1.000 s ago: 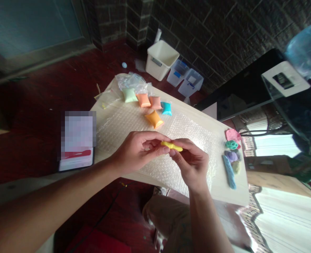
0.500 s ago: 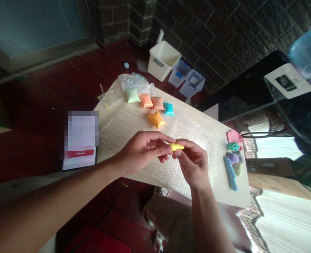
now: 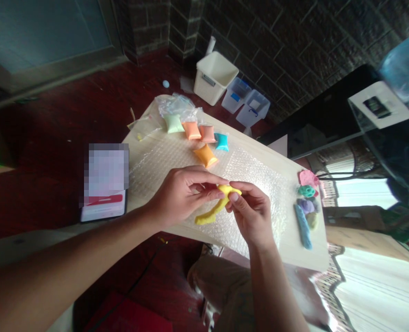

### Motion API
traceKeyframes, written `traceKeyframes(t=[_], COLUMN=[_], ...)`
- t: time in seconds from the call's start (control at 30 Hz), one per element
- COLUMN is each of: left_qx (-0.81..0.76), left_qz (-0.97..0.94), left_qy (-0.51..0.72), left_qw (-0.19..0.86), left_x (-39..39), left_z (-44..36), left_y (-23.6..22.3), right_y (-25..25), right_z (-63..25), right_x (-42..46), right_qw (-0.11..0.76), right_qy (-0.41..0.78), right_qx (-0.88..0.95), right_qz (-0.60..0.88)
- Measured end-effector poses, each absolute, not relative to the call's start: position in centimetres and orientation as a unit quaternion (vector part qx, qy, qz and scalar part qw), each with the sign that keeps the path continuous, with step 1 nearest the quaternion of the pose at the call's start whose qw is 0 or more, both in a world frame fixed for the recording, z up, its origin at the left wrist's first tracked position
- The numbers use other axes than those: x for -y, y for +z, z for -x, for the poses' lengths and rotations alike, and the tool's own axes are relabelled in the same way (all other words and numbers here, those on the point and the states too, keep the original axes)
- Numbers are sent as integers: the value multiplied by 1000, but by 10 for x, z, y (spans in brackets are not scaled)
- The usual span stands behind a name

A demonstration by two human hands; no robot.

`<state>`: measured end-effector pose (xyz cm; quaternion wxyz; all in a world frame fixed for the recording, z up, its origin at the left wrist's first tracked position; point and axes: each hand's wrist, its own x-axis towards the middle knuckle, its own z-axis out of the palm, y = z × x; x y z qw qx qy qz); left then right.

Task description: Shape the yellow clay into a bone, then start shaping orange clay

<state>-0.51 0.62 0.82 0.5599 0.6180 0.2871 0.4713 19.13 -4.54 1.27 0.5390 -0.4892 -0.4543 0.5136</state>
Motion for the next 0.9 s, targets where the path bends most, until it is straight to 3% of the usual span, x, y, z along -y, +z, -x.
traceKeyframes(t=[0.17, 0.53, 0.77, 0.9], left_qx=[-286, -300, -269, -261], left_qz=[-696, -707, -590, -564], left_qy=[487, 462, 443, 426], left_qw=[444, 444, 619, 657], left_x=[-7, -5, -7, -9], left_z=[7, 6, 3, 2], left_y=[10, 9, 10, 9], right_y=[15, 11, 17, 14], right_z=[-191, -190, -189, -193], right_x=[45, 44, 40, 40], right_qw=[529, 523, 538, 533], right_qy=[532, 538, 591, 602], right_qx=[441, 431, 361, 349], right_qz=[492, 501, 482, 481])
